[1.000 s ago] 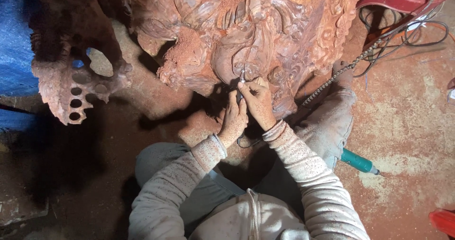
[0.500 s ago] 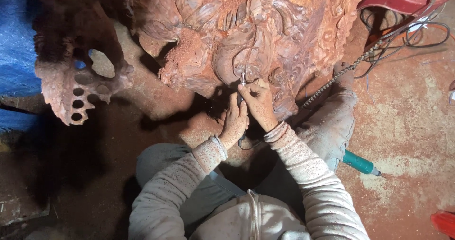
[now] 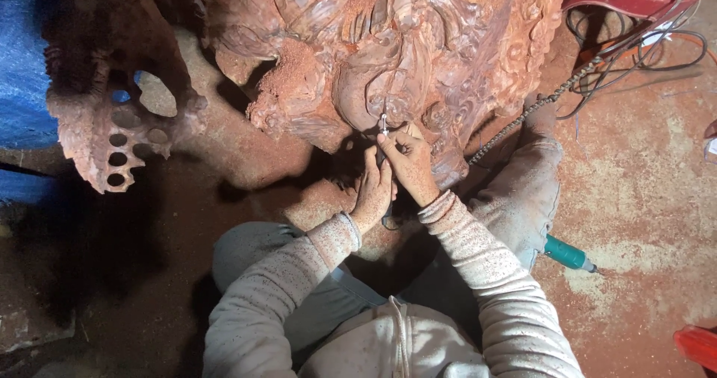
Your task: Using a rotary tool to carve fine details into a large wooden sculpture
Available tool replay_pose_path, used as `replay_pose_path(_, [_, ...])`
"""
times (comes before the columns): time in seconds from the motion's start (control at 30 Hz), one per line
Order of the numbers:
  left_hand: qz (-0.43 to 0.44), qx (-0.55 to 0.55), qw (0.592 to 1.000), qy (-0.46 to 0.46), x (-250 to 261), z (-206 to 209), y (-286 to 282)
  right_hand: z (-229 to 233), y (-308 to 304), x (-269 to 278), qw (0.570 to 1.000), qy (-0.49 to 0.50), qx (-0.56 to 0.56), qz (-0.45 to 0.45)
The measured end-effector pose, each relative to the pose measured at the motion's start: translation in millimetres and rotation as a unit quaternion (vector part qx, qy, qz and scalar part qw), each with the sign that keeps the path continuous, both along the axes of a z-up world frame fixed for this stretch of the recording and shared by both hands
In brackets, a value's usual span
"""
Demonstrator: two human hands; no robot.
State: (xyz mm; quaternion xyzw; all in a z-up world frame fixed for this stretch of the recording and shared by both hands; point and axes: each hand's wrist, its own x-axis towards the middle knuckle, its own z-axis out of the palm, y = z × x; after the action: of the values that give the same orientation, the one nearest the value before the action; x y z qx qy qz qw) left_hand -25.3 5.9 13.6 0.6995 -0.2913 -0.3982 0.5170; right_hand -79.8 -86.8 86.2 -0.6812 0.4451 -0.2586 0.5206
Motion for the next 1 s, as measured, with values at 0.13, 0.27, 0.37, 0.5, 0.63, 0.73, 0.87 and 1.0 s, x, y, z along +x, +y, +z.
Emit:
replay_pose_path(0.13, [-0.013, 0.008, 1.0, 0.009, -2.1, 9.1, 2.9, -13.4, 0.0, -4.9, 1.0, 0.001, -0.022, 0.003])
replay_pose_path(0.27, [-0.012, 0.021, 0.994, 0.103, -9.7, 10.8, 4.4, -22.0, -0.4, -12.6, 0.997, 0.021, -0.069, 0.039])
replay_pose_path(0.37, [-0.03, 0.055, 0.972, 0.227, -8.3, 16.0, -1.8, -5.8, -5.3, -18.0, 0.982, 0.023, -0.166, 0.086])
replay_pose_path(0.5, [-0.035, 0.065, 0.938, 0.34, -10.5, 29.5, -8.7, -0.8, -11.5, -24.7, 0.948, 0.04, -0.287, 0.132])
replay_pose_path(0.63, [-0.059, 0.053, 0.942, 0.326, -7.1, 54.8, -15.9, -13.8, -19.2, -23.4, 0.951, 0.049, -0.278, 0.125])
replay_pose_path(0.73, [-0.052, 0.051, 0.941, 0.331, -7.6, 50.0, -18.7, -17.0, -23.2, -23.7, 0.96, 0.038, -0.251, 0.123])
replay_pose_path(0.87, [-0.063, 0.043, 0.945, 0.317, -7.9, 45.9, -20.4, -16.1, -22.3, -22.1, 0.965, 0.036, -0.23, 0.121])
replay_pose_path(1.0, [-0.07, 0.039, 0.941, 0.328, -10.5, 39.6, -16.0, -20.2, -21.1, -24.0, 0.964, 0.041, -0.23, 0.124])
